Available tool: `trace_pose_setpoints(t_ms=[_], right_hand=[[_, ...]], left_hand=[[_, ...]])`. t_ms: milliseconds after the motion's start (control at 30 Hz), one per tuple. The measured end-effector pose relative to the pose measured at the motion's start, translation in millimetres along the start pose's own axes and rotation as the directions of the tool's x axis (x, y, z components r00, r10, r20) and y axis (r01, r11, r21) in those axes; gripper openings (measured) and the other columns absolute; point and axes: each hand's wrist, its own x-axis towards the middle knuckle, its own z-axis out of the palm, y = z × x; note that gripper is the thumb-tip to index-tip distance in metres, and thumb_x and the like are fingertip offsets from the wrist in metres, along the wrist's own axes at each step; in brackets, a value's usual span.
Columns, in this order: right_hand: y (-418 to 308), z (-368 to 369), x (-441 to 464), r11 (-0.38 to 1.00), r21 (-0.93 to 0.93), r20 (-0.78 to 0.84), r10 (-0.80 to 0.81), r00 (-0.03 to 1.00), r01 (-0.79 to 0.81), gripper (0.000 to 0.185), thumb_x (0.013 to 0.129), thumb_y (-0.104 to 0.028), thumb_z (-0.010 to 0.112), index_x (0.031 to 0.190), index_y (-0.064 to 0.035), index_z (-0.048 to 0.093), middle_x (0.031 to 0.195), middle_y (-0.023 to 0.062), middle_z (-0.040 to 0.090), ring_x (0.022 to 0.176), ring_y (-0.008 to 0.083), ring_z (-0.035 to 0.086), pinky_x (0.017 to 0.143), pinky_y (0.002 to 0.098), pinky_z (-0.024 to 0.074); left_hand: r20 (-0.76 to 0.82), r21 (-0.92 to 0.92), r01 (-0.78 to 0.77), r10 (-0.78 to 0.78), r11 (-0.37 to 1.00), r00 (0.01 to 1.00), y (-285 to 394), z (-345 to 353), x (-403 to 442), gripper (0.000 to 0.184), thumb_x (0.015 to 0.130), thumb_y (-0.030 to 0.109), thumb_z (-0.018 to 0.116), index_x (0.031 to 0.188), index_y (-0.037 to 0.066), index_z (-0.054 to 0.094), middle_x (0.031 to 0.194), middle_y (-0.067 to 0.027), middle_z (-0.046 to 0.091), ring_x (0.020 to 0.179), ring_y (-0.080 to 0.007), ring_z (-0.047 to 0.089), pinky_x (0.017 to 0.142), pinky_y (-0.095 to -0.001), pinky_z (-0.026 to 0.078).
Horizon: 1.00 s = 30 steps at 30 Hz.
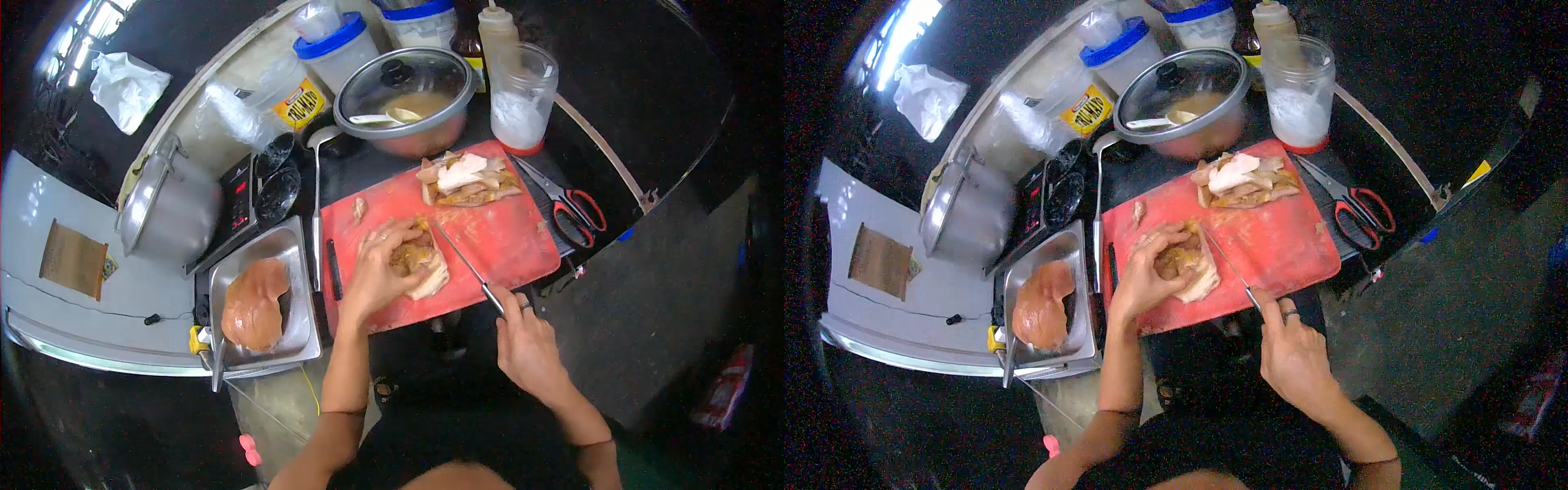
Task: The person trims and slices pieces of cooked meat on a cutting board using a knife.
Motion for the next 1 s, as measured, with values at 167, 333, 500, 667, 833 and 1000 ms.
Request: trace_pose_setpoints(t_ms=[167, 333, 500, 667, 833, 1000], right_hand=[[2, -3, 2, 1.000, 0.009, 0.031, 0.023, 0.999, -0.023, 0.049, 0.084, -0.002, 0.051, 0.131, -0.0061, 0.038, 0.098, 0.0249, 0.055, 0.064, 0.0409, 0.061, 0.056, 0.0481, 0.0510], [8, -5, 4, 0.999, 0.035, 0.041, 0.005, 0.999, -0.006, 0.049, 0.084, -0.002, 0.051, 0.131, -0.0068, 0.039, 0.097, 0.0243, 0.054, 0.063, 0.0400, 0.061, 0.055, 0.0475, 0.0508], [10, -5, 6, 0.999, 0.036, 0.091, 0.000, 0.996, -0.004, 0.050, 0.084, -0.002, 0.051, 0.132, -0.0069, 0.039, 0.097, 0.0237, 0.054, 0.064, 0.0391, 0.062, 0.055, 0.0465, 0.0514], [9, -1, 10, 0.998, 0.056, 0.081, -0.035, 0.996, 0.030, 0.055, 0.080, -0.001, 0.051, 0.134, -0.0073, 0.038, 0.098, 0.0236, 0.054, 0.064, 0.0387, 0.062, 0.056, 0.0462, 0.0518], [6, -1, 13, 0.999, 0.039, 0.130, -0.025, 0.991, 0.020, 0.058, 0.078, 0.000, 0.052, 0.134, -0.0070, 0.039, 0.101, 0.0242, 0.053, 0.064, 0.0384, 0.062, 0.056, 0.0461, 0.0519], [5, 1, 15, 1.000, -0.020, 0.138, -0.018, 0.990, 0.021, 0.060, 0.077, 0.000, 0.054, 0.135, -0.0063, 0.038, 0.100, 0.0241, 0.053, 0.065, 0.0383, 0.062, 0.056, 0.0459, 0.0521]], left_hand=[[0.101, 0.181, -0.071, 0.053, 0.981, 0.993, 15, -19, -2, 0.046, 0.066, 0.010, 0.074, 0.111, 0.010, 0.066, 0.128, -0.0126, 0.055, 0.127, -0.0307, 0.043, 0.108, -0.0468, 0.024], [-0.149, 0.071, 0.086, -0.075, 0.994, 0.986, 11, -10, -12, 0.034, 0.070, 0.011, 0.072, 0.103, 0.004, 0.067, 0.123, -0.0139, 0.058, 0.122, -0.0310, 0.048, 0.105, -0.0434, 0.029], [-0.139, 0.078, 0.046, -0.034, 0.996, 0.990, 14, 0, -9, 0.035, 0.072, 0.019, 0.074, 0.100, 0.002, 0.066, 0.122, -0.0145, 0.058, 0.120, -0.0316, 0.049, 0.102, -0.0425, 0.032], [-0.096, 0.184, -0.057, 0.075, 0.981, 0.993, 15, 2, -1, 0.037, 0.070, 0.023, 0.077, 0.101, 0.003, 0.067, 0.128, -0.0171, 0.055, 0.120, -0.0333, 0.051, 0.102, -0.0415, 0.036], [-0.070, 0.092, 0.017, -0.010, 0.996, 0.997, 5, 6, -1, 0.043, 0.069, 0.026, 0.078, 0.102, 0.003, 0.066, 0.133, -0.0194, 0.050, 0.123, -0.0349, 0.048, 0.101, -0.0419, 0.038], [-0.055, 0.060, 0.024, -0.021, 0.998, 0.998, 0, 9, 0, 0.042, 0.070, 0.026, 0.078, 0.102, 0.002, 0.066, 0.134, -0.0210, 0.049, 0.125, -0.0362, 0.046, 0.102, -0.0419, 0.038]])
